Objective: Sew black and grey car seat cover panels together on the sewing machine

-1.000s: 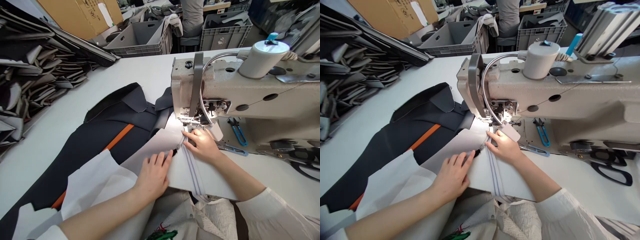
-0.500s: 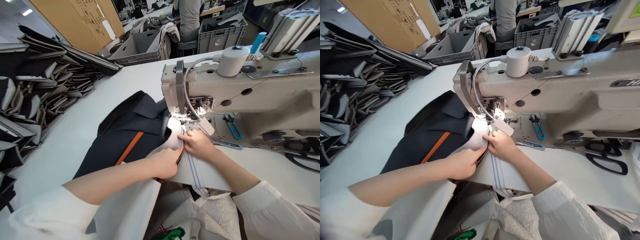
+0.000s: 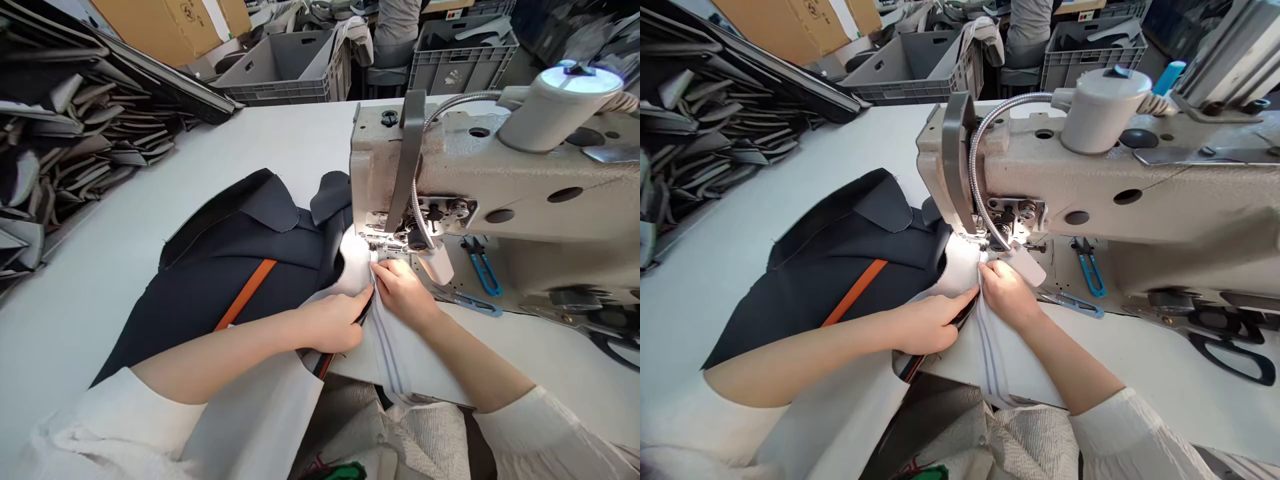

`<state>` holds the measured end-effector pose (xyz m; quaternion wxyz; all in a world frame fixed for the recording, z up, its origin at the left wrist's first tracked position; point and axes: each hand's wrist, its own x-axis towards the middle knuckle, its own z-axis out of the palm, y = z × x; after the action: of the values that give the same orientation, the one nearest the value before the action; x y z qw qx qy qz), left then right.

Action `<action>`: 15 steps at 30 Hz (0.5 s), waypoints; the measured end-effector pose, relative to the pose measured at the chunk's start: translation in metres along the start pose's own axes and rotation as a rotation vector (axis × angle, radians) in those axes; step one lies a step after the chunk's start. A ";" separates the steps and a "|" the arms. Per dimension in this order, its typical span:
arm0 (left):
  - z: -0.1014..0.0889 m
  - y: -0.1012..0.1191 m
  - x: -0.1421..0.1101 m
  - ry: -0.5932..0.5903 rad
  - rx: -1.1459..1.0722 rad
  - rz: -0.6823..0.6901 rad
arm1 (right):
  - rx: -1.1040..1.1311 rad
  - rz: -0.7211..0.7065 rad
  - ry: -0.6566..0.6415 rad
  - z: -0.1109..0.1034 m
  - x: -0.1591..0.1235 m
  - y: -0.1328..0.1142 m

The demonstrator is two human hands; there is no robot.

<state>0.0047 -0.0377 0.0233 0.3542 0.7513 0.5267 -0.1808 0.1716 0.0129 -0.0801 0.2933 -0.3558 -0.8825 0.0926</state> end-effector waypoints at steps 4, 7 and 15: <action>-0.006 -0.007 0.012 0.044 -0.061 0.020 | -0.002 -0.018 0.001 0.000 0.002 0.005; -0.007 -0.014 0.019 0.128 -0.097 0.046 | -0.026 -0.022 0.023 0.000 0.003 0.008; -0.008 -0.014 0.025 0.217 0.041 0.074 | -0.311 0.091 0.060 -0.001 0.004 0.011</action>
<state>0.0001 -0.0125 0.0078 0.2860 0.7926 0.5299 -0.0959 0.1764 0.0231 -0.0816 0.2564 -0.4392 -0.8600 -0.0426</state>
